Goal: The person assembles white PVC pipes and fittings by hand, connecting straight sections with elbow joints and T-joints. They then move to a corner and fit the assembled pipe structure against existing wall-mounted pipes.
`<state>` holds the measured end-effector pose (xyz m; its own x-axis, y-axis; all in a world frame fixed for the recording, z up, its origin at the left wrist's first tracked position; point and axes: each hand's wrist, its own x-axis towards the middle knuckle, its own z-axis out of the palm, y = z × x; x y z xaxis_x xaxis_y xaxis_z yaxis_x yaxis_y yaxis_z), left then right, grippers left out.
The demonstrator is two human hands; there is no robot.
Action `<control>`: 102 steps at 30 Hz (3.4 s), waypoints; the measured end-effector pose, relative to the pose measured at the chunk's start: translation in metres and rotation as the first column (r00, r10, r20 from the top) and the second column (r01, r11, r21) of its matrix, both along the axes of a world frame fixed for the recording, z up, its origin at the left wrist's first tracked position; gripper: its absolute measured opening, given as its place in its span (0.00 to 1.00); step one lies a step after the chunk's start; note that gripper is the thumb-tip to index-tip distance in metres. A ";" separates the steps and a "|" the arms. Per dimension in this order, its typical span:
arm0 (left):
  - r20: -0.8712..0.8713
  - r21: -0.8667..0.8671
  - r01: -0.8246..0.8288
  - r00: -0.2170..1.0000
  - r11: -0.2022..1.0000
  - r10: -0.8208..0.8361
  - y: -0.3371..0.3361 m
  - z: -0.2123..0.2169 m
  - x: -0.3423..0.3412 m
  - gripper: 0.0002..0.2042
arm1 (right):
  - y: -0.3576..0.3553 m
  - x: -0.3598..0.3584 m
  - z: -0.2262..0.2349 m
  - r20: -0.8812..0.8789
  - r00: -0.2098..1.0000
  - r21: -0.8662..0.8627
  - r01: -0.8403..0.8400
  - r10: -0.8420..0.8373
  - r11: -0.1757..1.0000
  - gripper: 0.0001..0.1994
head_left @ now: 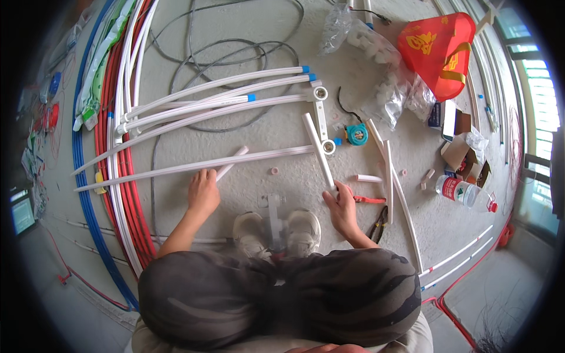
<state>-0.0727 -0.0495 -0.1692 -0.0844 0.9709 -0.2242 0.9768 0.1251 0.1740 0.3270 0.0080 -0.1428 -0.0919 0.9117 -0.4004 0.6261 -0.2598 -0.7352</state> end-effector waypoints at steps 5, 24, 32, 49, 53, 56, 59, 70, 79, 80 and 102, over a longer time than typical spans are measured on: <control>0.281 -0.204 -0.053 0.953 0.978 0.110 0.015 0.015 -0.021 0.04 | 0.009 -0.023 -0.030 -0.043 0.999 0.178 -0.016 0.024 0.984 0.35; 0.615 -0.182 -0.166 0.749 0.969 0.244 0.084 0.099 0.014 0.09 | 0.124 0.110 0.013 0.097 0.978 0.546 0.103 -0.185 0.832 0.08; 0.632 -0.119 -0.168 0.748 0.979 0.205 0.075 0.096 0.015 0.10 | 0.214 0.087 -0.014 0.723 0.678 0.311 -0.488 0.130 0.815 0.20; 0.691 -0.284 -0.274 0.607 0.919 0.394 0.078 0.115 0.016 0.06 | 0.254 0.076 -0.026 0.906 0.424 0.276 -0.574 -0.008 0.771 0.09; 0.857 -0.515 -0.474 -0.295 0.714 0.422 0.083 0.104 0.013 0.07 | 0.246 0.079 -0.021 0.706 0.707 0.501 -0.528 0.028 0.686 0.10; 0.849 -0.518 -0.637 -0.463 0.571 0.253 0.095 0.118 0.018 0.07 | 0.231 0.081 -0.005 0.393 0.919 0.666 -0.283 -0.002 0.690 0.16; 0.831 -0.516 -0.650 -0.538 0.558 0.142 0.101 0.111 0.014 0.07 | 0.223 0.094 -0.003 -0.447 0.892 0.434 0.276 -0.061 0.858 0.17; 0.720 -0.572 -0.540 -0.691 0.617 0.064 0.113 0.121 0.060 0.10 | 0.160 -0.026 0.073 -0.876 0.431 -0.315 -0.172 -0.217 0.933 0.09; 0.696 -0.612 -0.492 -0.706 0.620 0.127 0.105 0.138 0.085 0.08 | 0.120 -0.128 0.095 -0.475 0.797 0.136 -0.353 0.373 0.926 0.16; 0.693 -0.603 -0.489 -0.712 0.630 0.111 0.105 0.136 0.089 0.07 | 0.119 -0.131 0.093 -0.476 0.783 0.134 -0.384 0.400 0.913 0.15; 0.694 -0.078 0.099 0.720 0.992 -0.018 0.110 0.171 0.071 0.14 | 0.108 -0.100 0.092 -0.694 0.680 0.036 -0.293 0.235 0.955 0.17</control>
<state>-0.0021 0.0606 0.0017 0.1895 0.9367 -0.2946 0.5963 0.1285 0.7924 0.2267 0.1162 -0.0513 -0.5989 0.7777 -0.1910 0.0085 -0.2323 -0.9726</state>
